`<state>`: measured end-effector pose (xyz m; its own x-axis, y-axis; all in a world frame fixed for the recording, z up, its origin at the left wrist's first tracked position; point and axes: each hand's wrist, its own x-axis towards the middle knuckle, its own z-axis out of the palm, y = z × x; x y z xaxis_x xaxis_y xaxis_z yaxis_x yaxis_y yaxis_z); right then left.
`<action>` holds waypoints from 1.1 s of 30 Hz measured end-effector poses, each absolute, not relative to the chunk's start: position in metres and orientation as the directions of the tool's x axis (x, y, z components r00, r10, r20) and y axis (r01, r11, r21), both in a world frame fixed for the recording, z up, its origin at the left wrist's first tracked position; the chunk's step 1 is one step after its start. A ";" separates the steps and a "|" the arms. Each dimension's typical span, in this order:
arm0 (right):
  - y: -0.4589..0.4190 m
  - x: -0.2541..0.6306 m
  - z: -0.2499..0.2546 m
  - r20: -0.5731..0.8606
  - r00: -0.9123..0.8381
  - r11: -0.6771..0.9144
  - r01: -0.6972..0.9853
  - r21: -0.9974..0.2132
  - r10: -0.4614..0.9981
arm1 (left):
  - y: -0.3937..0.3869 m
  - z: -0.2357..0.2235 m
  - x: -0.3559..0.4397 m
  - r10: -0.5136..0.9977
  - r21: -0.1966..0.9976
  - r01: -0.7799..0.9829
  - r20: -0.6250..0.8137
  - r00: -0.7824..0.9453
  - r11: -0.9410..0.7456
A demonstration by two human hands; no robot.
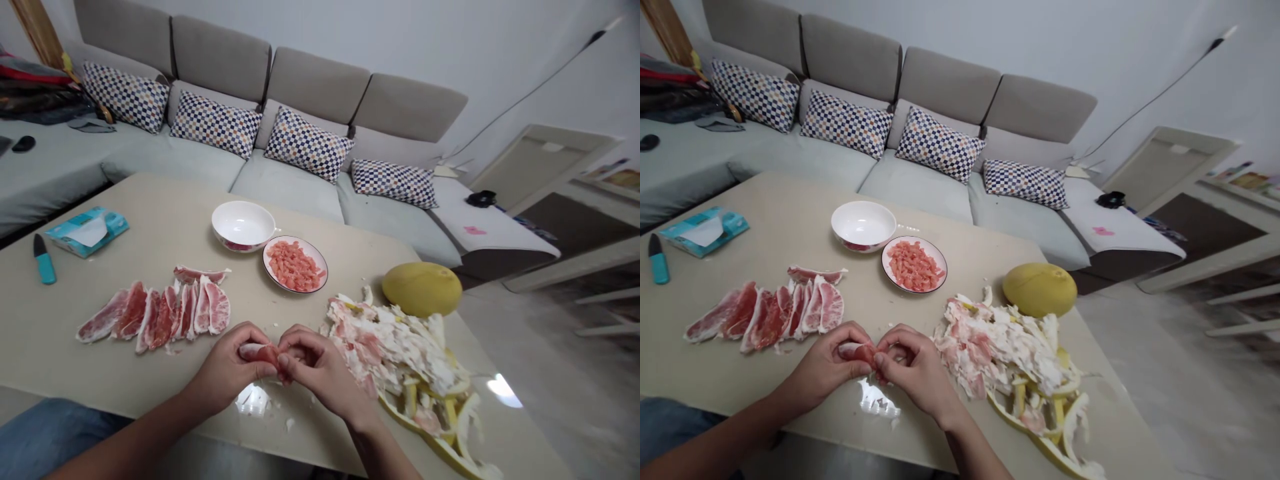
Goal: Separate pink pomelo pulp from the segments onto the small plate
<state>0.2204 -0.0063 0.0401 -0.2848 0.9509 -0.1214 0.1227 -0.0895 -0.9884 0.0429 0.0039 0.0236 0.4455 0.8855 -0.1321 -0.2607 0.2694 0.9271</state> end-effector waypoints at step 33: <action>-0.007 0.208 0.014 -0.204 -0.089 -0.214 -0.125 -0.969 0.975 | 0.005 0.007 0.038 0.960 0.937 -0.265 -0.172 0.222 0.229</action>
<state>0.2076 -0.0070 0.0139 -0.0887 0.9750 -0.2038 -0.1250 -0.2138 -0.9688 0.0382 0.0055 0.0069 0.2222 0.9598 -0.1717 -0.2650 0.2290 0.9367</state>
